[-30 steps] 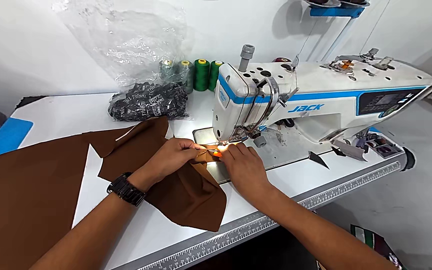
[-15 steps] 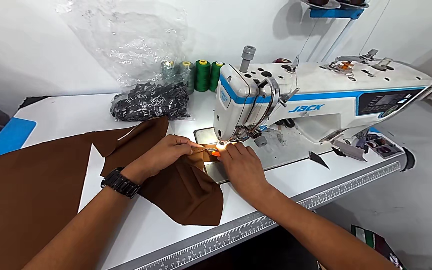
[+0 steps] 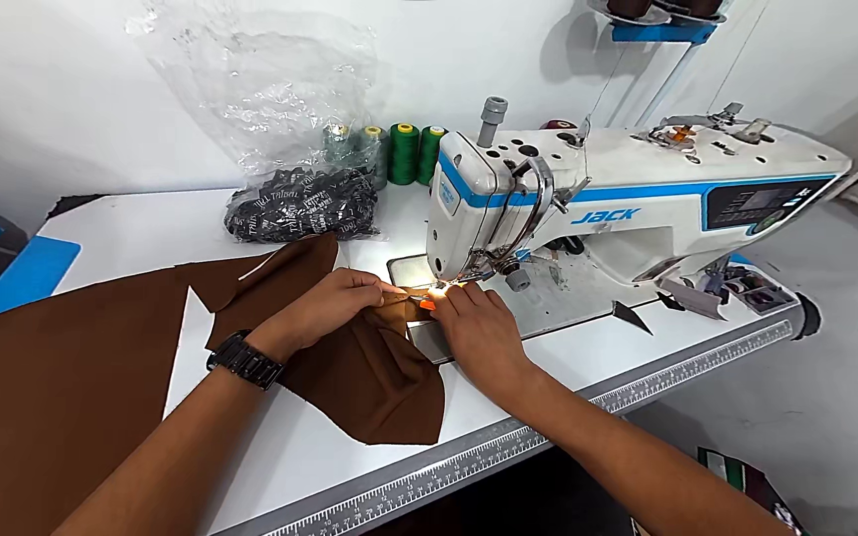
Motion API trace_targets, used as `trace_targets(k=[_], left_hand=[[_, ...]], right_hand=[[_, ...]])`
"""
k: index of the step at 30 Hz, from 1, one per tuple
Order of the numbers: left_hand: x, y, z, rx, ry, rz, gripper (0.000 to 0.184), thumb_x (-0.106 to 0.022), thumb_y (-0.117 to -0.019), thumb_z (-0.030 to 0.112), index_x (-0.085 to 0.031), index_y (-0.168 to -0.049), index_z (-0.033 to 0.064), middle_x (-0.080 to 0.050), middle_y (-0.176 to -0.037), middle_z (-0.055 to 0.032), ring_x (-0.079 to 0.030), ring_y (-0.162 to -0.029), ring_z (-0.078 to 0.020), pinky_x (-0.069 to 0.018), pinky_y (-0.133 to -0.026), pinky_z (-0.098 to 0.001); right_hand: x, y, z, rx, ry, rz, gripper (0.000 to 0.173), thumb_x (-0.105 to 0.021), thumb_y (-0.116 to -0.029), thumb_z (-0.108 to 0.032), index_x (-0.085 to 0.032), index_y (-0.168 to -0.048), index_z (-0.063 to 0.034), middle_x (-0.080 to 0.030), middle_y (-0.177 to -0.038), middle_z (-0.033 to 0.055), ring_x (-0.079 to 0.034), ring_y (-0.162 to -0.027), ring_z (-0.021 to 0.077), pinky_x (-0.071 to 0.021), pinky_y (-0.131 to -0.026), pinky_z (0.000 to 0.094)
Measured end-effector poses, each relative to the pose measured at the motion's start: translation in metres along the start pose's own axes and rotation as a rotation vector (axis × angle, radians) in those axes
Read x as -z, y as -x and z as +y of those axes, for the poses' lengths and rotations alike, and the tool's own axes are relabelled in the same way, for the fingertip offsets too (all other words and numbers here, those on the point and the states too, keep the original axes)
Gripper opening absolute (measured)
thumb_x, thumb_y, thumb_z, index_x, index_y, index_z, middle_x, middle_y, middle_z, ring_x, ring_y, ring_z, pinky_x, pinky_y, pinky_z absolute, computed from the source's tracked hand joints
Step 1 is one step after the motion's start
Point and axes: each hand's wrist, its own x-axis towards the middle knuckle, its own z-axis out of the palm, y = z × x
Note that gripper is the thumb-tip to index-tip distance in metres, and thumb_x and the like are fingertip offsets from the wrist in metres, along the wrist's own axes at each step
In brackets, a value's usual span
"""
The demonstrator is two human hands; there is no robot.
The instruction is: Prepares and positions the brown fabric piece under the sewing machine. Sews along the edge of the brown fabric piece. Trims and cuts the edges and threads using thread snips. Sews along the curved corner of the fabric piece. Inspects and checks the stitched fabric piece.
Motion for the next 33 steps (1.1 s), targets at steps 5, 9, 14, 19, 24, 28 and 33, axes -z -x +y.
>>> trace_targets(k=[5,9,14,19,24,28,33], left_hand=[[0.013,-0.009,-0.014,-0.031,0.034,-0.073,0.034,-0.045,-0.1013,0.008,-0.076,-0.088,0.0078,-0.077,-0.111,0.0011,-0.069,-0.098,-0.0084,-0.0531,-0.083,-0.0296],[0.022,-0.008,-0.017,-0.037,0.069,-0.125,0.035,-0.043,-0.1013,0.006,-0.077,-0.094,0.0057,-0.077,-0.116,-0.001,-0.07,-0.102,-0.0087,-0.0539,-0.087,-0.0278],[0.025,-0.007,-0.014,-0.026,0.105,-0.165,0.036,-0.041,-0.1016,0.004,-0.076,-0.093,0.0046,-0.075,-0.12,-0.0019,-0.069,-0.106,-0.009,-0.0533,-0.091,-0.0269],[0.026,-0.006,-0.014,-0.028,0.095,-0.171,0.037,-0.04,-0.1011,0.005,-0.076,-0.091,0.0048,-0.075,-0.12,-0.0012,-0.069,-0.106,-0.0085,-0.0531,-0.091,-0.027],[0.026,-0.007,-0.016,-0.022,0.096,-0.165,0.036,-0.041,-0.1004,0.005,-0.075,-0.088,0.0045,-0.075,-0.12,-0.0018,-0.069,-0.106,-0.0091,-0.053,-0.09,-0.028],[0.026,-0.008,-0.017,-0.029,0.081,-0.167,0.036,-0.041,-0.0996,0.006,-0.076,-0.091,0.0048,-0.075,-0.121,-0.0015,-0.068,-0.108,-0.009,-0.0528,-0.092,-0.029],[0.026,-0.006,-0.014,-0.006,0.086,-0.161,0.036,-0.041,-0.1005,0.005,-0.076,-0.093,0.0054,-0.075,-0.119,-0.0007,-0.069,-0.104,-0.0083,-0.0532,-0.088,-0.0271]], right_hand=[[0.001,0.004,0.002,-0.056,-0.021,0.023,0.022,-0.058,-0.1033,-0.02,-0.073,-0.11,-0.006,-0.068,-0.098,0.0102,-0.066,-0.094,0.0279,-0.0533,-0.072,0.0402],[0.003,0.005,-0.002,-0.052,-0.006,0.019,0.024,-0.057,-0.1038,-0.022,-0.073,-0.113,-0.0064,-0.068,-0.099,0.0098,-0.066,-0.096,0.0277,-0.053,-0.074,0.0394],[0.001,-0.001,-0.006,-0.009,0.013,0.014,0.025,-0.056,-0.1043,-0.021,-0.073,-0.115,-0.0058,-0.068,-0.099,0.0106,-0.066,-0.097,0.028,-0.0538,-0.079,0.0402],[-0.001,-0.002,-0.006,0.004,0.014,-0.007,0.025,-0.056,-0.1047,-0.021,-0.072,-0.116,-0.0053,-0.068,-0.1,0.0107,-0.066,-0.097,0.028,-0.0532,-0.081,0.0406],[-0.001,-0.003,-0.007,0.006,0.016,-0.01,0.025,-0.056,-0.1047,-0.021,-0.072,-0.115,-0.0051,-0.068,-0.1,0.0108,-0.066,-0.098,0.0283,-0.0534,-0.08,0.0407],[-0.001,-0.005,-0.008,0.009,0.018,-0.011,0.024,-0.057,-0.1038,-0.02,-0.073,-0.115,-0.0052,-0.068,-0.1,0.011,-0.066,-0.098,0.029,-0.0541,-0.078,0.0413],[0.0,-0.005,-0.007,0.003,0.018,-0.006,0.023,-0.057,-0.1036,-0.019,-0.073,-0.114,-0.0057,-0.069,-0.099,0.0105,-0.066,-0.097,0.0284,-0.0542,-0.079,0.0411]])
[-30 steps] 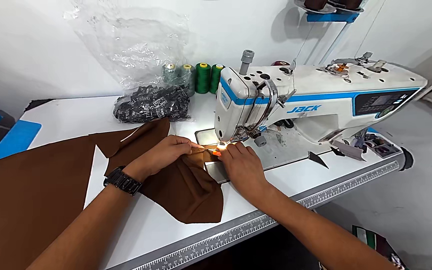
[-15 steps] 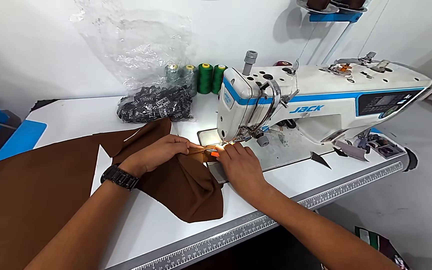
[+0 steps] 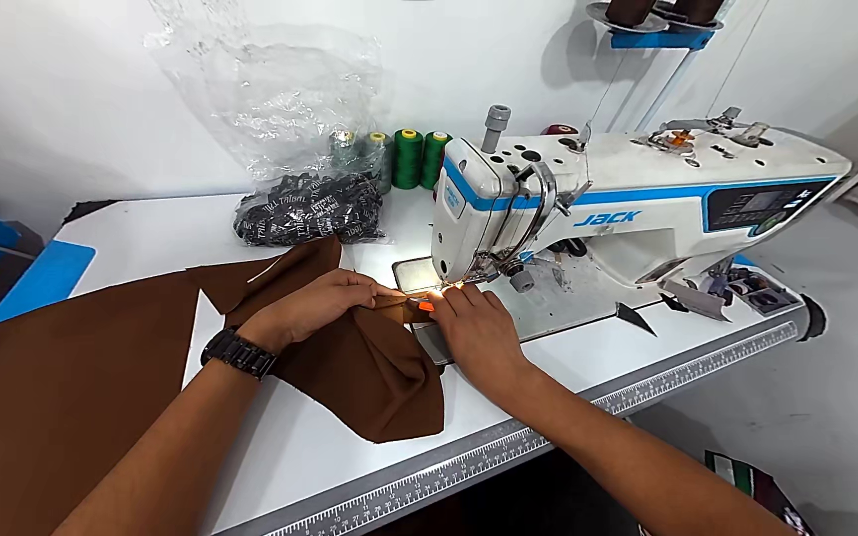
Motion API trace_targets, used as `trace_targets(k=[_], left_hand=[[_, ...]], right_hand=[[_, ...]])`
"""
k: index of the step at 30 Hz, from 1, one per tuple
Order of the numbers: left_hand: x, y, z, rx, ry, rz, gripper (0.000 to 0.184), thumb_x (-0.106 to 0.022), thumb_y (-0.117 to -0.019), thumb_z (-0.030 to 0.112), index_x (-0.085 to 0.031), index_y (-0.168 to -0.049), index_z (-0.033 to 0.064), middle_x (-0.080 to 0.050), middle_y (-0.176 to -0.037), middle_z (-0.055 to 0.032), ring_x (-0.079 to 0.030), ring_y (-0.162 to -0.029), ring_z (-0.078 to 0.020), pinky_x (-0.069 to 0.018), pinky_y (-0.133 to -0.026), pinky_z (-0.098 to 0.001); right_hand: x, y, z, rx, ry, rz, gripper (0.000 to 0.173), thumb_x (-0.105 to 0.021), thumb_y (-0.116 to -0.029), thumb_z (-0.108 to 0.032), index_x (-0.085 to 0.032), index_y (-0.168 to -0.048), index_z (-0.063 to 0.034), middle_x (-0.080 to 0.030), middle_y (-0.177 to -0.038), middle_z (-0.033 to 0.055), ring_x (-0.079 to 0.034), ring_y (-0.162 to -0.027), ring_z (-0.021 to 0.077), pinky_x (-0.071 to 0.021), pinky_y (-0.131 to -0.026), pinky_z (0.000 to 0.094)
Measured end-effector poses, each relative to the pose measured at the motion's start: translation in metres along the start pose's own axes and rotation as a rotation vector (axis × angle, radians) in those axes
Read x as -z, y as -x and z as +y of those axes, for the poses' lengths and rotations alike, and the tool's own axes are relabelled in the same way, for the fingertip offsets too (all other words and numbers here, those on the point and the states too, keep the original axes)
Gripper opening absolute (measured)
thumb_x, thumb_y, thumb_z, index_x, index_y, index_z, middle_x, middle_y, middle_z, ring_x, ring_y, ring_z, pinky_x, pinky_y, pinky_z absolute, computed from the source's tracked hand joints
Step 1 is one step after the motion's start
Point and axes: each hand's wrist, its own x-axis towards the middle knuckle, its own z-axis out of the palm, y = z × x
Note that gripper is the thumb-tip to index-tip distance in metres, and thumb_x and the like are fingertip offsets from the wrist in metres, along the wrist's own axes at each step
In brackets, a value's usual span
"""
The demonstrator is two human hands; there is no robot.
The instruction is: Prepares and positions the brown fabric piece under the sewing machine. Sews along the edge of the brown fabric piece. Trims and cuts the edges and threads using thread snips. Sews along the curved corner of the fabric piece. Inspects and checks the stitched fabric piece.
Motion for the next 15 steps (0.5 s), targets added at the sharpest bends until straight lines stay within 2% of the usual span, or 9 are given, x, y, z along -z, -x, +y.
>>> trace_targets(k=[5,7,9,15], left_hand=[[0.014,0.003,-0.005,-0.009,-0.027,-0.039,0.035,-0.041,-0.0972,0.007,-0.075,-0.089,0.0063,-0.075,-0.115,-0.0021,-0.069,-0.1,-0.0088,-0.0539,-0.084,-0.0262],[0.019,0.006,-0.004,0.002,-0.016,-0.076,0.034,-0.041,-0.0953,0.007,-0.075,-0.089,0.0057,-0.075,-0.119,-0.0036,-0.069,-0.106,-0.0101,-0.0542,-0.089,-0.0277],[0.02,0.007,-0.004,0.004,0.002,-0.085,0.034,-0.042,-0.093,0.007,-0.074,-0.087,0.0059,-0.075,-0.118,-0.0041,-0.069,-0.107,-0.0099,-0.054,-0.09,-0.0276],[0.02,0.008,-0.004,0.0,0.029,-0.12,0.036,-0.041,-0.0928,0.006,-0.076,-0.092,0.0058,-0.074,-0.122,-0.0042,-0.068,-0.111,-0.0107,-0.0533,-0.094,-0.0281]], right_hand=[[0.0,0.005,0.002,-0.044,-0.001,0.005,0.022,-0.058,-0.1029,-0.02,-0.073,-0.112,-0.0064,-0.068,-0.1,0.0103,-0.066,-0.098,0.0282,-0.0543,-0.078,0.0405],[0.0,0.004,0.001,-0.039,0.002,0.007,0.022,-0.058,-0.1028,-0.02,-0.073,-0.113,-0.0065,-0.068,-0.1,0.0104,-0.066,-0.098,0.0283,-0.0541,-0.078,0.0404],[0.0,0.003,-0.001,-0.025,-0.003,0.01,0.024,-0.058,-0.1033,-0.02,-0.073,-0.115,-0.006,-0.068,-0.1,0.011,-0.066,-0.098,0.0289,-0.0538,-0.08,0.041],[0.0,-0.001,-0.006,0.001,0.019,0.015,0.026,-0.056,-0.1045,-0.022,-0.072,-0.119,-0.0065,-0.069,-0.103,0.0098,-0.066,-0.097,0.0283,-0.0531,-0.078,0.041]])
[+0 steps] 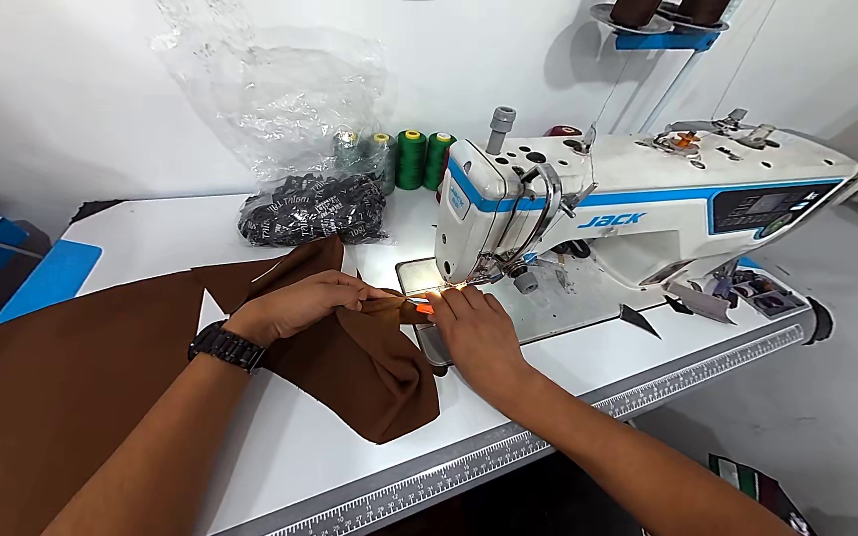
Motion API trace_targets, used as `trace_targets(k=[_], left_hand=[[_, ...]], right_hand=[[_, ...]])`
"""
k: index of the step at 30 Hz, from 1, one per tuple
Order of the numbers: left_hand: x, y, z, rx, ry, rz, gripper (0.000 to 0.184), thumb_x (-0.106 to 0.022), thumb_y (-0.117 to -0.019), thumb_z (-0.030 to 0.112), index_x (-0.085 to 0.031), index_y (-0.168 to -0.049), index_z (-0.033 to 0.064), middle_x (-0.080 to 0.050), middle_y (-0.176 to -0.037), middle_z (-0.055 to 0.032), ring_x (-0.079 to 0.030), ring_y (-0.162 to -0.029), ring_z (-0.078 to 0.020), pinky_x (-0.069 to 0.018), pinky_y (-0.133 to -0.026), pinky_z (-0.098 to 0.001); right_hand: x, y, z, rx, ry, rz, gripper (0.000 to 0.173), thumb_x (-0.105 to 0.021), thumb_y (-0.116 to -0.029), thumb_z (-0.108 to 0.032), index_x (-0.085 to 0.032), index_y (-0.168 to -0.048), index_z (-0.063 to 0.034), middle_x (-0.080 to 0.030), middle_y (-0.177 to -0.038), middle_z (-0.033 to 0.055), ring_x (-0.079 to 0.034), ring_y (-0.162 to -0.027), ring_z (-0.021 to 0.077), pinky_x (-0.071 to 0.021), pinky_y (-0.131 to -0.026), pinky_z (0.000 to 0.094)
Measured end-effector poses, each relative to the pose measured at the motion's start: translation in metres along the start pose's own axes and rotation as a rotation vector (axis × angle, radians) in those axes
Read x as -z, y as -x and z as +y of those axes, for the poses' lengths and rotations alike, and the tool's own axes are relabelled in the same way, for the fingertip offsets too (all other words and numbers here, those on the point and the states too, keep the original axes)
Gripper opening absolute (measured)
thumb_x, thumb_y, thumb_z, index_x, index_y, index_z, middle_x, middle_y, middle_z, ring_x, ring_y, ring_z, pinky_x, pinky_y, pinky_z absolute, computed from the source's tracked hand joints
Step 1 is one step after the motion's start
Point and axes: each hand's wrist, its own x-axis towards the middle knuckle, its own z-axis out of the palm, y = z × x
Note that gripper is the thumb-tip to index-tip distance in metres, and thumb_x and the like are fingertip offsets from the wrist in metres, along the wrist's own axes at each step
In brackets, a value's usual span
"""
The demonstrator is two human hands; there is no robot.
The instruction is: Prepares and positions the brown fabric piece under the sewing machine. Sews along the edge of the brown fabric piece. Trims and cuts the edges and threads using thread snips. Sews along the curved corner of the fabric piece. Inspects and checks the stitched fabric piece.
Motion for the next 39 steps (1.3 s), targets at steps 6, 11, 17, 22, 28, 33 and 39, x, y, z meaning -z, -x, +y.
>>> trace_targets(k=[6,11,17,22,28,33,39], left_hand=[[0.0,0.002,0.002,0.055,0.058,0.008,0.04,-0.036,-0.096,0.005,-0.075,-0.104,0.0034,-0.072,-0.127,-0.0061,-0.067,-0.114,-0.0111,-0.0527,-0.096,-0.0275],[-0.001,0.001,0.003,0.059,0.058,0.012,0.04,-0.036,-0.0952,0.007,-0.074,-0.102,0.0037,-0.072,-0.127,-0.0057,-0.067,-0.114,-0.0105,-0.0529,-0.095,-0.0273],[0.0,0.002,0.002,0.053,0.067,0.002,0.04,-0.035,-0.0948,0.007,-0.075,-0.099,0.0037,-0.072,-0.127,-0.0063,-0.067,-0.114,-0.0114,-0.0527,-0.096,-0.0285],[0.006,0.005,0.002,0.064,0.085,-0.017,0.044,-0.034,-0.0935,0.007,-0.075,-0.111,0.0028,-0.072,-0.128,-0.0067,-0.067,-0.115,-0.0123,-0.0532,-0.097,-0.0284],[0.009,0.003,-0.003,0.048,0.099,-0.035,0.044,-0.035,-0.0934,0.011,-0.075,-0.11,0.0043,-0.072,-0.127,-0.0072,-0.068,-0.114,-0.0131,-0.0535,-0.097,-0.0292],[0.007,0.005,-0.001,0.07,0.151,-0.033,0.046,-0.033,-0.0955,0.01,-0.072,-0.119,0.0027,-0.071,-0.129,-0.0084,-0.067,-0.115,-0.0137,-0.0532,-0.098,-0.0294],[0.008,0.004,-0.003,0.056,0.129,-0.036,0.046,-0.035,-0.0936,0.013,-0.073,-0.117,0.0033,-0.071,-0.127,-0.009,-0.067,-0.116,-0.0144,-0.0527,-0.098,-0.0313]], right_hand=[[0.0,0.0,0.0,0.006,-0.017,-0.003,0.025,-0.056,-0.1047,-0.02,-0.072,-0.118,-0.0058,-0.068,-0.101,0.0105,-0.066,-0.096,0.0289,-0.0526,-0.078,0.0424],[0.0,-0.002,-0.001,0.004,-0.045,-0.008,0.024,-0.056,-0.1044,-0.019,-0.072,-0.117,-0.0061,-0.069,-0.103,0.0103,-0.066,-0.098,0.0294,-0.0532,-0.078,0.0443],[-0.001,-0.003,-0.002,-0.002,-0.034,-0.013,0.022,-0.056,-0.1036,-0.017,-0.072,-0.115,-0.0066,-0.069,-0.101,0.0095,-0.066,-0.096,0.0287,-0.0519,-0.077,0.0434],[0.001,-0.001,0.002,-0.015,-0.031,-0.005,0.027,-0.057,-0.1044,-0.022,-0.072,-0.12,-0.006,-0.07,-0.104,0.0107,-0.066,-0.099,0.0293,-0.0536,-0.077,0.0415],[0.0,-0.003,-0.001,-0.004,-0.037,-0.011,0.025,-0.055,-0.1049,-0.021,-0.071,-0.119,-0.0067,-0.068,-0.102,0.0095,-0.065,-0.096,0.0286,-0.0524,-0.076,0.0428],[-0.002,-0.003,-0.002,0.014,-0.045,-0.024,0.025,-0.056,-0.1046,-0.021,-0.071,-0.117,-0.0069,-0.068,-0.101,0.0091,-0.065,-0.095,0.0284,-0.0516,-0.075,0.043],[-0.002,-0.004,-0.003,0.016,-0.046,-0.036,0.024,-0.055,-0.1049,-0.019,-0.07,-0.119,-0.0063,-0.068,-0.105,0.0098,-0.065,-0.098,0.0291,-0.0523,-0.077,0.0439]])
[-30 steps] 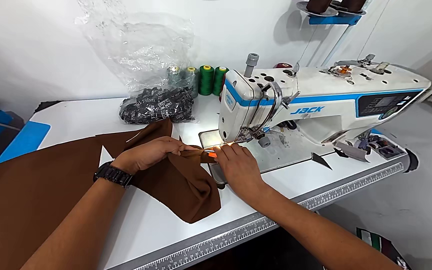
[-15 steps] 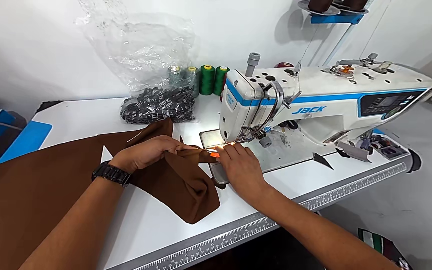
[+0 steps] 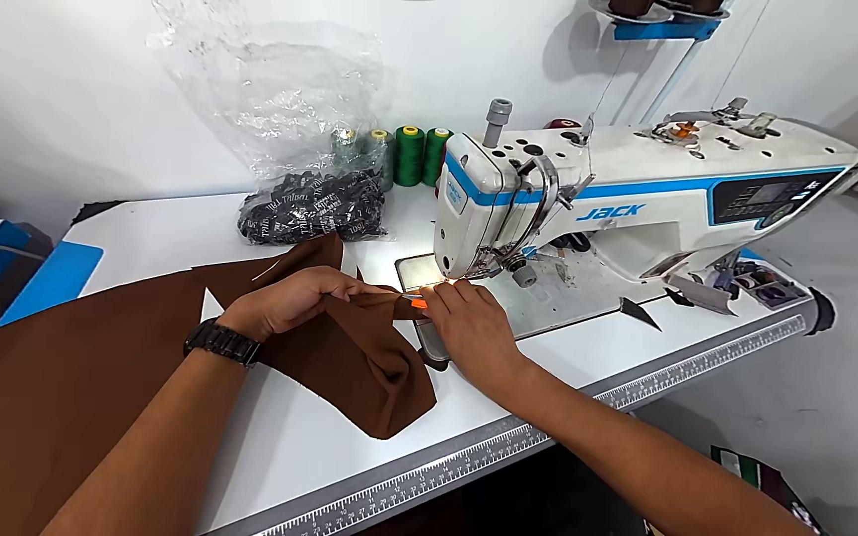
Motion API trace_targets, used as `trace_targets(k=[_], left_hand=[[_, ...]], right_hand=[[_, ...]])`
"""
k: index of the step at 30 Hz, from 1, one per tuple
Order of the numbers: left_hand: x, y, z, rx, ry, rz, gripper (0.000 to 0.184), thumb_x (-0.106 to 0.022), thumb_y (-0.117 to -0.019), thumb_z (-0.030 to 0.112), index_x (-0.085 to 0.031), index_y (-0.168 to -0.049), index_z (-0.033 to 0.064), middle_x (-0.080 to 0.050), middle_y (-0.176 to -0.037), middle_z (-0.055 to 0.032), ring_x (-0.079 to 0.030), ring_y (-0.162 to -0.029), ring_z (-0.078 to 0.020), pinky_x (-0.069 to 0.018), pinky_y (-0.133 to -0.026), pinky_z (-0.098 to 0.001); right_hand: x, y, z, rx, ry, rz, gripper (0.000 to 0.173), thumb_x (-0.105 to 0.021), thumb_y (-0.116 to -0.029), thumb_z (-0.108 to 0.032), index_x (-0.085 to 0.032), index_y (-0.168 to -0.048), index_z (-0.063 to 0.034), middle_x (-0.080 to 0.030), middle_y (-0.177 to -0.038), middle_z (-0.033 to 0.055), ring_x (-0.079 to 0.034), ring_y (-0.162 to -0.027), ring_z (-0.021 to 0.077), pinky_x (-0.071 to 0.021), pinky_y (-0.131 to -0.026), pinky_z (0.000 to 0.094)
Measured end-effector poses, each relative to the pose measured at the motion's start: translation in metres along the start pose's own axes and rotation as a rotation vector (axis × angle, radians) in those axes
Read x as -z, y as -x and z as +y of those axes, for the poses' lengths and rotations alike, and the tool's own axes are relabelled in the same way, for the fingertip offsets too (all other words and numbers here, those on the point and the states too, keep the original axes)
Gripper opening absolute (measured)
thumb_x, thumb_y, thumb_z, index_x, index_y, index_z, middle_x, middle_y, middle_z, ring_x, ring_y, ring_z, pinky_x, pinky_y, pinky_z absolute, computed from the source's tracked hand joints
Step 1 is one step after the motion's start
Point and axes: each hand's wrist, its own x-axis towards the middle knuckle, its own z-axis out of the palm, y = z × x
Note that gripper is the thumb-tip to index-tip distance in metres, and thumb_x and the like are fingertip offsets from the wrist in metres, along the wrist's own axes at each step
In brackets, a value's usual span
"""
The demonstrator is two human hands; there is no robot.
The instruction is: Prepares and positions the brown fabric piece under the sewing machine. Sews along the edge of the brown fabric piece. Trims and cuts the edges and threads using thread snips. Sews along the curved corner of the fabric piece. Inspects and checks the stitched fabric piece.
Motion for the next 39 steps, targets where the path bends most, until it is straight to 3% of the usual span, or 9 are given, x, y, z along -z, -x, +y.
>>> trace_targets(k=[4,9,13,21,24,30,39], left_hand=[[0.0,0.0,0.0,-0.011,0.027,-0.024,0.046,-0.034,-0.0952,0.012,-0.071,-0.122,0.0028,-0.072,-0.126,-0.0096,-0.068,-0.113,-0.0146,-0.0539,-0.097,-0.0307],[0.0,0.0,0.0,0.011,0.019,-0.006,0.045,-0.035,-0.0951,0.012,-0.072,-0.118,0.003,-0.07,-0.129,-0.009,-0.067,-0.115,-0.0138,-0.0532,-0.097,-0.03],[0.002,-0.001,-0.001,0.012,0.024,-0.009,0.045,-0.034,-0.0944,0.012,-0.072,-0.117,0.0021,-0.069,-0.133,-0.0095,-0.066,-0.118,-0.0148,-0.0523,-0.099,-0.0308],[0.011,0.006,-0.002,0.009,0.036,-0.029,0.047,-0.033,-0.0938,0.011,-0.073,-0.118,0.0029,-0.072,-0.126,-0.0095,-0.068,-0.113,-0.0137,-0.0539,-0.096,-0.0296],[0.011,0.006,-0.003,-0.007,0.054,-0.057,0.049,-0.032,-0.0947,0.011,-0.071,-0.122,0.0021,-0.071,-0.127,-0.0103,-0.068,-0.114,-0.0146,-0.0536,-0.098,-0.0306],[0.009,0.008,-0.001,-0.017,0.046,-0.037,0.048,-0.032,-0.0937,0.01,-0.072,-0.119,0.0026,-0.073,-0.122,-0.0093,-0.069,-0.11,-0.0133,-0.0549,-0.095,-0.0293],[0.011,0.008,-0.003,-0.007,0.073,-0.047,0.047,-0.032,-0.093,0.011,-0.072,-0.119,0.0034,-0.074,-0.12,-0.0088,-0.07,-0.108,-0.0124,-0.0555,-0.093,-0.0286]], right_hand=[[0.0,0.0,0.0,-0.003,0.011,-0.003,0.022,-0.055,-0.1036,-0.014,-0.07,-0.118,-0.0066,-0.068,-0.105,0.0093,-0.064,-0.098,0.0285,-0.0519,-0.076,0.0432],[0.0,0.0,-0.001,0.01,0.02,0.017,0.024,-0.054,-0.1046,-0.017,-0.071,-0.118,-0.0066,-0.068,-0.103,0.009,-0.065,-0.097,0.0283,-0.0522,-0.076,0.042],[0.002,-0.002,-0.002,0.026,0.031,0.009,0.023,-0.056,-0.1012,-0.01,-0.071,-0.118,-0.0057,-0.067,-0.103,0.0094,-0.065,-0.096,0.0279,-0.053,-0.076,0.0401],[0.002,0.001,-0.001,-0.022,0.014,0.022,0.028,-0.056,-0.1049,-0.023,-0.07,-0.123,-0.0063,-0.069,-0.107,0.0105,-0.065,-0.099,0.0294,-0.0523,-0.077,0.0435],[0.002,0.0,-0.003,-0.005,0.024,0.017,0.027,-0.056,-0.1047,-0.023,-0.07,-0.122,-0.0068,-0.068,-0.105,0.0095,-0.065,-0.098,0.0283,-0.0528,-0.077,0.0422],[0.002,-0.002,-0.004,0.022,0.012,0.035,0.023,-0.056,-0.1016,-0.011,-0.071,-0.117,-0.0052,-0.068,-0.105,0.0104,-0.066,-0.098,0.0291,-0.0544,-0.078,0.0411],[0.001,-0.003,-0.004,0.032,0.029,0.037,0.023,-0.057,-0.1027,-0.017,-0.072,-0.116,-0.0056,-0.068,-0.101,0.0095,-0.066,-0.096,0.0281,-0.054,-0.076,0.0401]])
